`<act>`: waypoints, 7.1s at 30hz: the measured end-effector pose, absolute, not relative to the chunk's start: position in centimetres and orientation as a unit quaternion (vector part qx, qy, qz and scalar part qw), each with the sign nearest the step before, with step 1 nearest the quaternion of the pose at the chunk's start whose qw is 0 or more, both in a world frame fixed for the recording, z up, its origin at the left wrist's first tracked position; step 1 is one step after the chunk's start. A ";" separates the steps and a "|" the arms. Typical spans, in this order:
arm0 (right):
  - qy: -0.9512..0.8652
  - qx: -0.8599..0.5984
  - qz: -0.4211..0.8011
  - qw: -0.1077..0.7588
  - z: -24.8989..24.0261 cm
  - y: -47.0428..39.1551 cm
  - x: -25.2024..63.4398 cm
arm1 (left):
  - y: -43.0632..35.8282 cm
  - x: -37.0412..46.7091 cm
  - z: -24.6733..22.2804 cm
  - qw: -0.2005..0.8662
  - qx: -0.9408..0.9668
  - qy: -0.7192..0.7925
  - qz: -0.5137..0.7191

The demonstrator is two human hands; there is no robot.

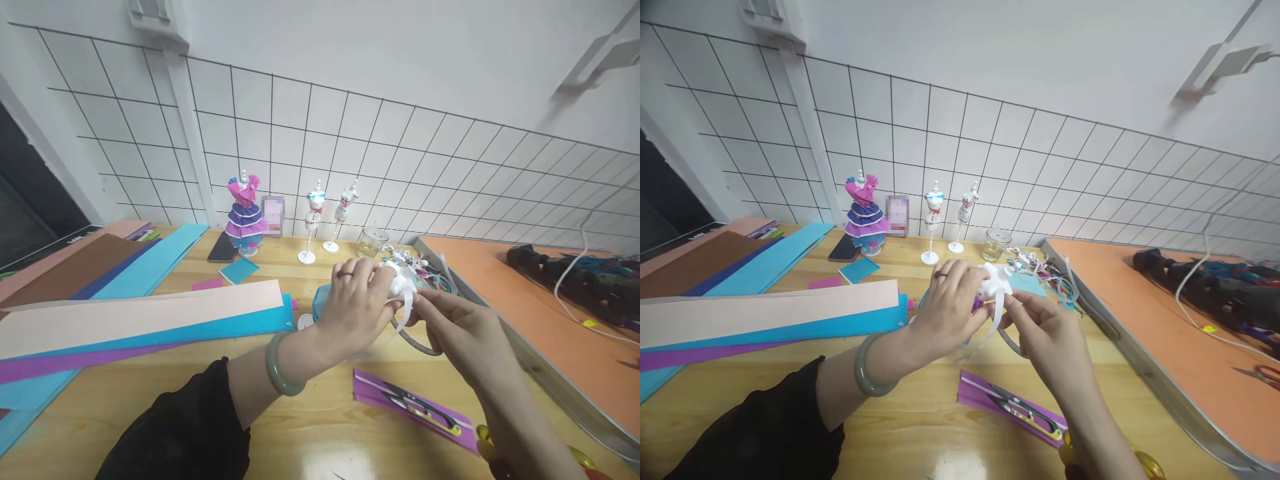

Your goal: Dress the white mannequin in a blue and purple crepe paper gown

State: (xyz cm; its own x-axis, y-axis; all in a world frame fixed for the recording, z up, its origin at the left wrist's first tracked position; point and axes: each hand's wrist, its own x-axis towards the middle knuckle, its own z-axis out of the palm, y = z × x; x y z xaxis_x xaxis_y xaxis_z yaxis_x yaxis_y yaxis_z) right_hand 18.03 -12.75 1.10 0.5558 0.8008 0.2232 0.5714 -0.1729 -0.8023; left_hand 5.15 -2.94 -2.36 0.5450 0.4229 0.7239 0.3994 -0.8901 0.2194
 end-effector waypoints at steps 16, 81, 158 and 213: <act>-0.538 -0.704 0.020 0.462 1.5 -13.2 17.2 | -0.9 4.6 -1.1 0.240 0.849 0.144 0.448; -0.545 -0.688 0.244 0.412 3.4 -12.7 20.1 | 1.8 3.7 -1.3 0.688 0.687 -0.037 0.230; -0.463 -0.633 0.182 0.593 -0.6 -9.5 15.7 | 1.1 4.1 -0.9 -0.037 0.858 0.115 0.500; -0.753 -0.652 -0.073 0.054 -12.5 -21.2 25.3 | 4.5 3.1 -1.3 -0.030 0.896 0.060 0.438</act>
